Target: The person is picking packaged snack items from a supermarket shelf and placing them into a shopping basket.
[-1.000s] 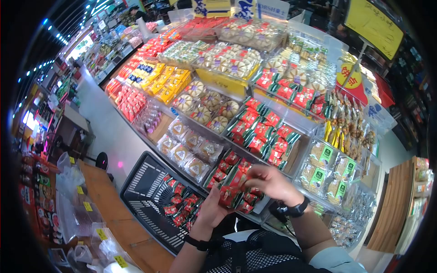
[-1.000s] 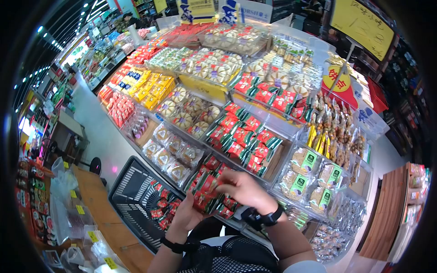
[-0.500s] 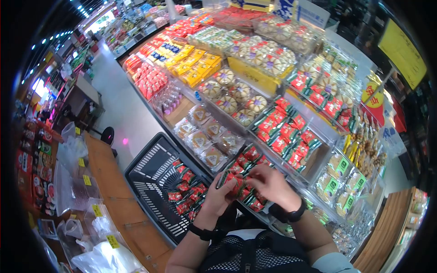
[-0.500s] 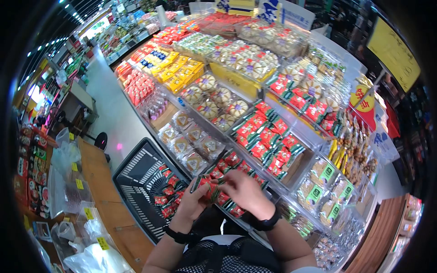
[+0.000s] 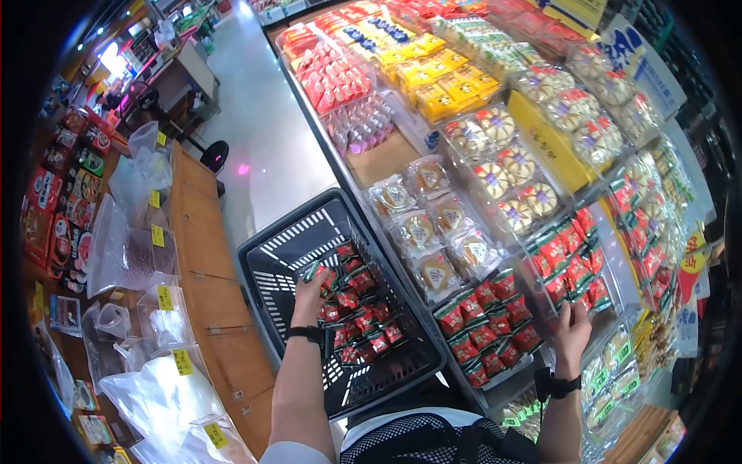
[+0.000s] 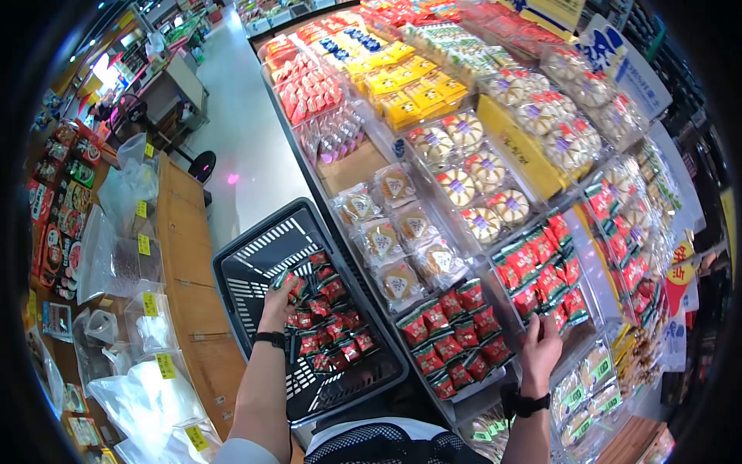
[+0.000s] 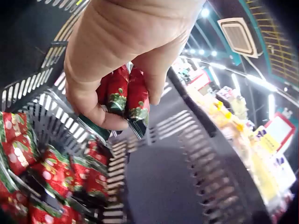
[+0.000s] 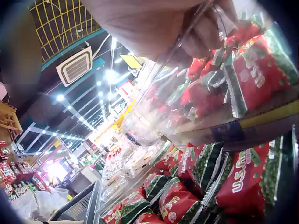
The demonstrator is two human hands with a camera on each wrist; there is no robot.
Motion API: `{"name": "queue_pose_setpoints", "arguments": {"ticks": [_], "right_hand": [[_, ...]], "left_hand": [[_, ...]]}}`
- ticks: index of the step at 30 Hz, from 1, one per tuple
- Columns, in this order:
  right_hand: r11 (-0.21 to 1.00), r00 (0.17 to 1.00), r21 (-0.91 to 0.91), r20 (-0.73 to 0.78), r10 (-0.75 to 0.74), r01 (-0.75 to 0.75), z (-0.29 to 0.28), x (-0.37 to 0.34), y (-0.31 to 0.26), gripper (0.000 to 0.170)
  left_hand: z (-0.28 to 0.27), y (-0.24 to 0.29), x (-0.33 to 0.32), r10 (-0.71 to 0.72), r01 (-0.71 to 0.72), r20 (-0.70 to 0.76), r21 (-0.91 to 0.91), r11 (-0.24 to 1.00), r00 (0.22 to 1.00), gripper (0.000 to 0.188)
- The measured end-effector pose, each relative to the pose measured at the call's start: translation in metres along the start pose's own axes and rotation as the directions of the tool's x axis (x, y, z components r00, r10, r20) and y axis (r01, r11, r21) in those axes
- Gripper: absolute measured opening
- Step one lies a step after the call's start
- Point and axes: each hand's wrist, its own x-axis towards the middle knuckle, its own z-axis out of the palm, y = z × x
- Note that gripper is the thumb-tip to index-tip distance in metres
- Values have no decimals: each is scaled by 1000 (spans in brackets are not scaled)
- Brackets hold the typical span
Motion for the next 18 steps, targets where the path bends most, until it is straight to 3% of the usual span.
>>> {"name": "queue_pose_setpoints", "arguments": {"ticks": [3,4,5,7,8,9,11,13,16,18], "right_hand": [[1000,1000,20,-8,6,-6,5,2,-3,28],[1000,1000,25,-11,6,-5,7,2,-2,29],[1000,1000,12,0,3,-3,6,3,-3,29],[999,998,-5,32,53,-53,4,3,-3,31],[997,996,0,37,79,-79,6,3,6,31],[997,996,-14,45,81,-81,7,4,8,31],[992,991,1,30,129,-129,6,3,8,30],[991,991,-18,31,133,-132,5,2,8,30],[988,988,-39,31,149,-148,3,3,-4,30],[985,993,-125,18,119,-116,3,3,-21,30]], "left_hand": [[-9,-11,39,-13,13,-1,65,998,1000,50],[-7,-14,47,-1,8,-68,100,995,998,51],[-5,-23,63,71,-47,-129,179,983,989,45],[2,-33,87,147,-111,-114,275,955,982,41],[10,-36,95,208,-179,-101,240,954,973,40],[13,-40,99,159,-150,-39,168,974,987,47],[33,-40,100,314,-136,-251,542,829,915,51],[40,-45,101,293,-83,-287,570,817,912,55],[27,-73,144,310,-136,-258,526,839,915,62],[30,-59,126,281,-86,-259,575,814,924,62]]}}
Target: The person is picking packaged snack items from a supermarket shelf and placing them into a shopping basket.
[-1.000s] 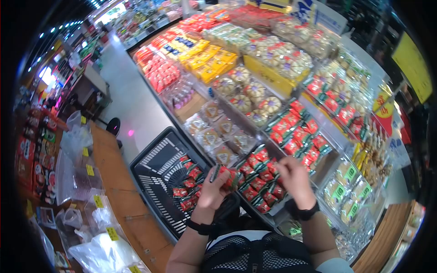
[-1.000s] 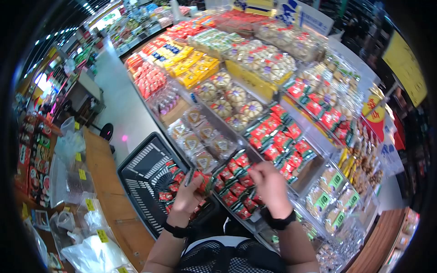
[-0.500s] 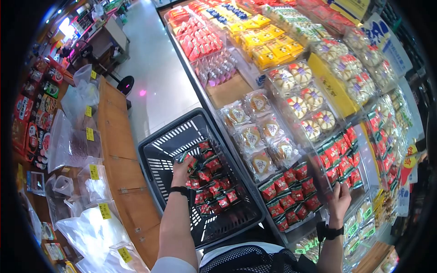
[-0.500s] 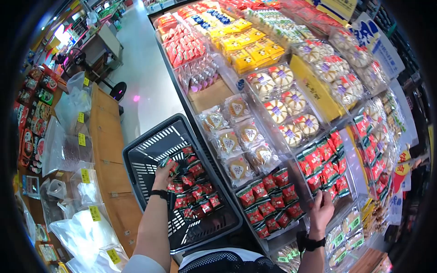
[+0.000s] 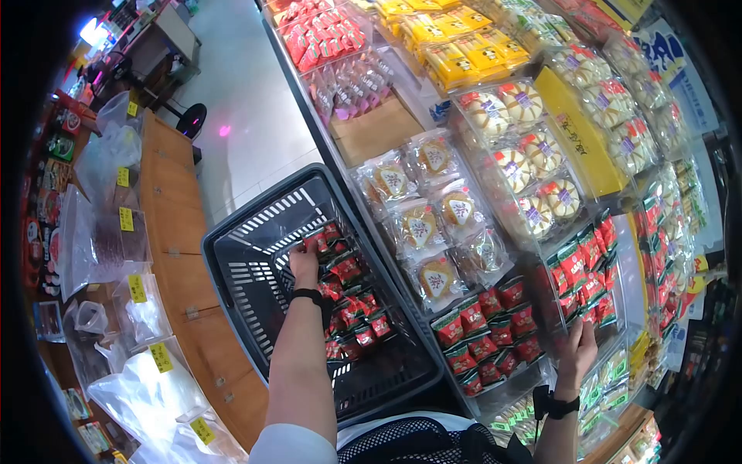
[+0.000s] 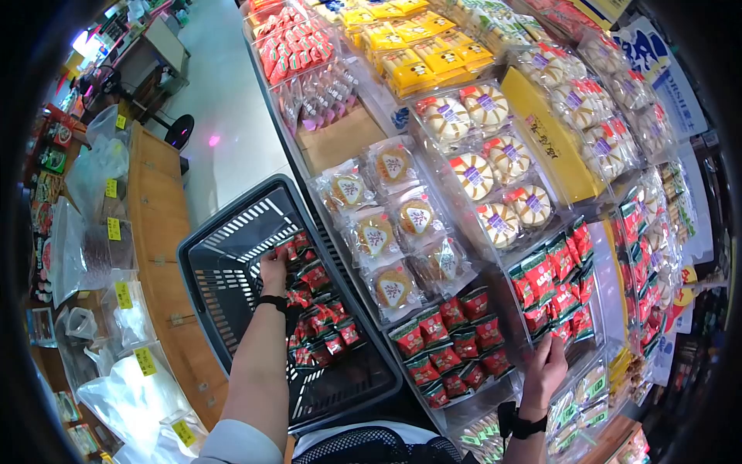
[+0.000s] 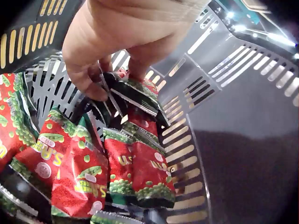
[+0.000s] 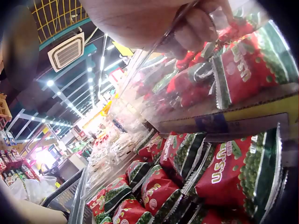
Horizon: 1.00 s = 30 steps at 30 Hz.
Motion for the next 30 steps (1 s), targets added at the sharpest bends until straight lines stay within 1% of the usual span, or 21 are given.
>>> {"name": "queue_pose_setpoints", "arguments": {"ticks": [2,3,5,7,10,12,13,15,16,17,19,20,21,22,23,25,26,27,28,29,30], "right_hand": [[1000,1000,13,-5,-14,14,0,-1,-2,30],[999,999,20,-2,-34,34,0,-1,-1,30],[1000,1000,-2,3,-28,28,-1,0,0,31],[996,997,-44,-12,-77,77,-1,-1,-2,31],[992,993,-50,0,-116,116,-1,0,8,31],[993,994,-32,2,-110,110,-1,-1,6,30],[994,994,-14,7,-107,107,-2,-1,5,29],[993,994,-25,4,-113,113,-2,-1,5,28],[992,993,-37,4,-120,120,-2,-1,6,28],[992,993,-40,-3,-116,116,-1,-1,7,28],[993,994,-49,-16,-109,108,2,-1,13,25],[985,990,-106,-37,-138,133,2,-1,12,24],[992,994,-77,-40,-99,95,0,-3,3,23],[990,992,-81,-51,-118,114,-1,-4,0,23],[988,989,-89,-69,-134,128,-1,-5,1,23],[977,984,-155,-83,-159,145,-3,-6,-1,22],[976,983,-152,-78,-167,154,-6,-7,-3,22],[976,982,-147,-71,-175,163,-9,-7,-4,22],[974,980,-151,-81,-180,167,-7,-7,-1,23],[973,978,-150,-87,-188,173,-7,-6,1,24],[980,985,-131,-66,-162,152,-11,-7,-2,24]], "left_hand": [[-2,-2,2,-94,92,27,83,992,995,63],[-2,-4,1,-85,83,29,85,993,996,63],[-6,1,-9,-49,49,0,-14,999,999,67],[-15,12,-26,-18,19,40,-14,1000,999,69],[-19,18,-36,-1,-1,71,31,1000,997,67],[-12,-4,-16,112,-119,68,123,985,991,70],[-15,5,-22,116,-124,70,122,985,991,70],[-26,30,-41,-20,22,133,-15,1000,991,72],[-13,-2,-10,-27,51,148,-163,985,989,70],[-9,-14,1,-22,48,154,-163,986,988,70],[0,-31,11,11,81,199,-449,890,980,74],[-8,-24,2,-16,115,260,-372,921,966,75],[-5,-31,3,25,57,227,-350,935,974,76],[-15,-11,-22,40,-6,176,-189,982,984,74],[-7,-29,-10,105,-56,172,-267,962,980,70],[-14,-24,-23,207,-158,182,-252,955,961,64],[-20,-4,-52,229,-163,192,-310,937,954,55],[-23,-11,-50,298,-220,262,-289,932,918,47],[-26,-2,-69,230,-134,266,-334,933,936,43],[-30,7,-90,307,-201,259,-366,909,916,43],[-34,18,-111,325,-194,286,-406,893,901,42]]}}
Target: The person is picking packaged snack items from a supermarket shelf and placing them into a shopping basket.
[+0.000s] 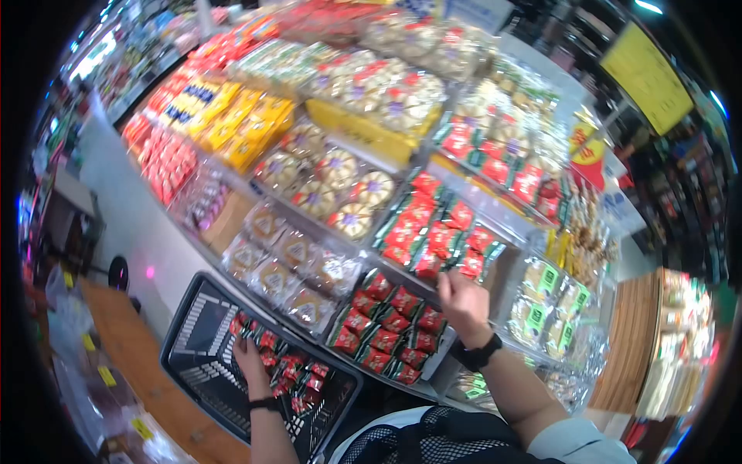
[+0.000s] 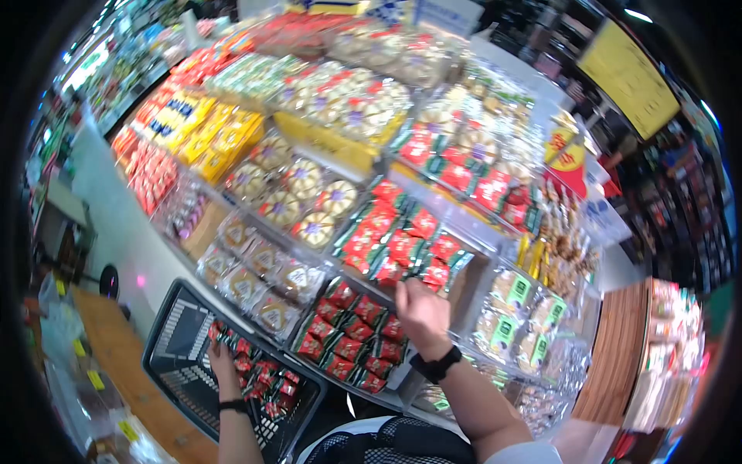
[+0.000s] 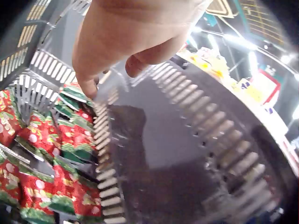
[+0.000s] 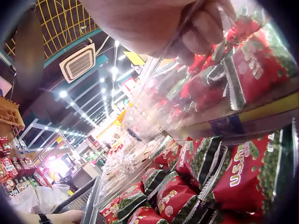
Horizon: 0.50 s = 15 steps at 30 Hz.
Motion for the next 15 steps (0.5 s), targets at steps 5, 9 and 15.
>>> {"name": "queue_pose_setpoints", "arguments": {"ticks": [5,9,15], "right_hand": [[973,994,217,94,62,-81,-10,-1,3,25],[904,992,411,85,91,-119,-16,9,20,20],[974,985,-222,150,86,-51,-21,35,51,40]], "left_hand": [[55,86,-108,86,-52,209,-160,986,974,27],[86,129,-185,251,-201,350,-173,964,903,22],[101,126,-244,201,-120,561,-177,977,803,14]]}}
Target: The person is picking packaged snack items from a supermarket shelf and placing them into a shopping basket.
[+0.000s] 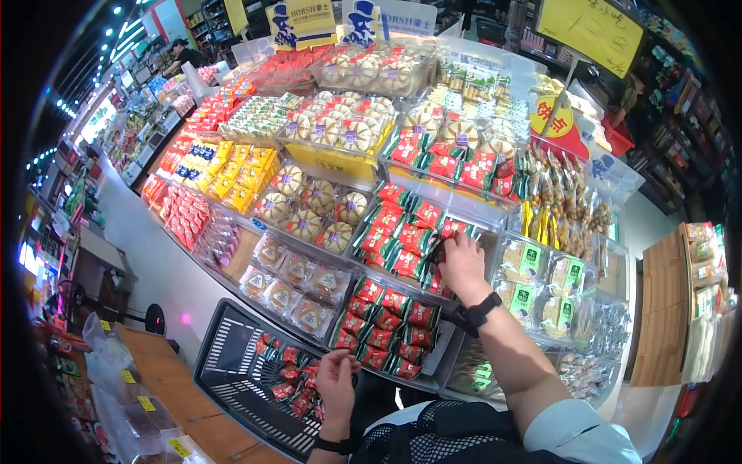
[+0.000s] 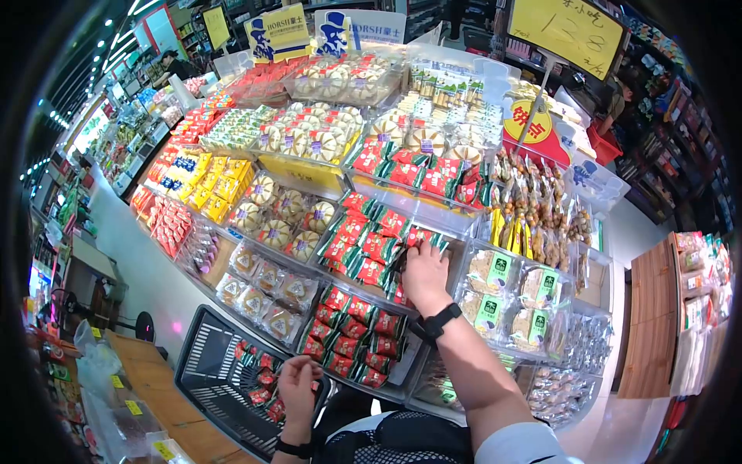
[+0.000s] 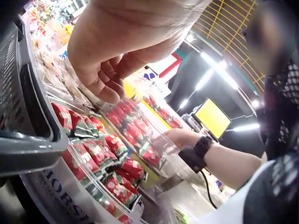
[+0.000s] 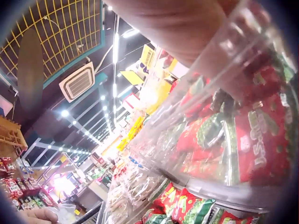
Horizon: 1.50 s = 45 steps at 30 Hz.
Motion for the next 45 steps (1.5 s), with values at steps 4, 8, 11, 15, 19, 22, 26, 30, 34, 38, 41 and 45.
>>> {"name": "queue_pose_setpoints", "arguments": {"ticks": [4,8,11,15,19,22,26,30,34,38,41,45], "right_hand": [[994,989,-109,140,35,-20,11,-1,-6,40],[993,977,-23,176,116,-114,13,-3,-8,44],[992,968,13,220,123,-129,9,-6,-5,39],[979,891,152,451,54,-136,-7,-9,0,41],[957,891,279,449,-58,-79,2,-11,10,47],[942,895,330,435,-98,-57,6,-11,15,41],[947,879,319,446,-170,21,4,-8,16,27],[894,958,447,267,-104,-27,-20,-14,17,22],[265,938,957,196,-285,-120,-55,-29,7,12],[351,759,935,268,-593,-56,-70,-62,-32,16],[543,791,840,328,-517,7,-51,-77,-46,20],[709,980,684,-42,-195,171,-31,-40,-29,15]], "left_hand": [[10,2,-12,-31,30,35,18,999,999,13],[12,16,-17,-39,38,10,74,997,999,12],[10,17,-20,0,-1,14,74,997,1000,12],[8,12,-22,8,-10,22,75,997,1000,12],[15,20,-20,-25,24,37,27,999,999,12],[21,23,-17,-13,11,73,33,999,997,13],[30,19,-11,15,-15,129,0,1000,991,13],[43,33,-8,-23,20,159,24,1000,987,14],[54,42,2,-182,223,296,-112,968,938,28],[78,57,9,-145,436,566,-422,795,812,50],[84,55,12,-199,424,482,-418,804,853,44],[63,42,17,-330,481,374,-452,751,867,37]]}}
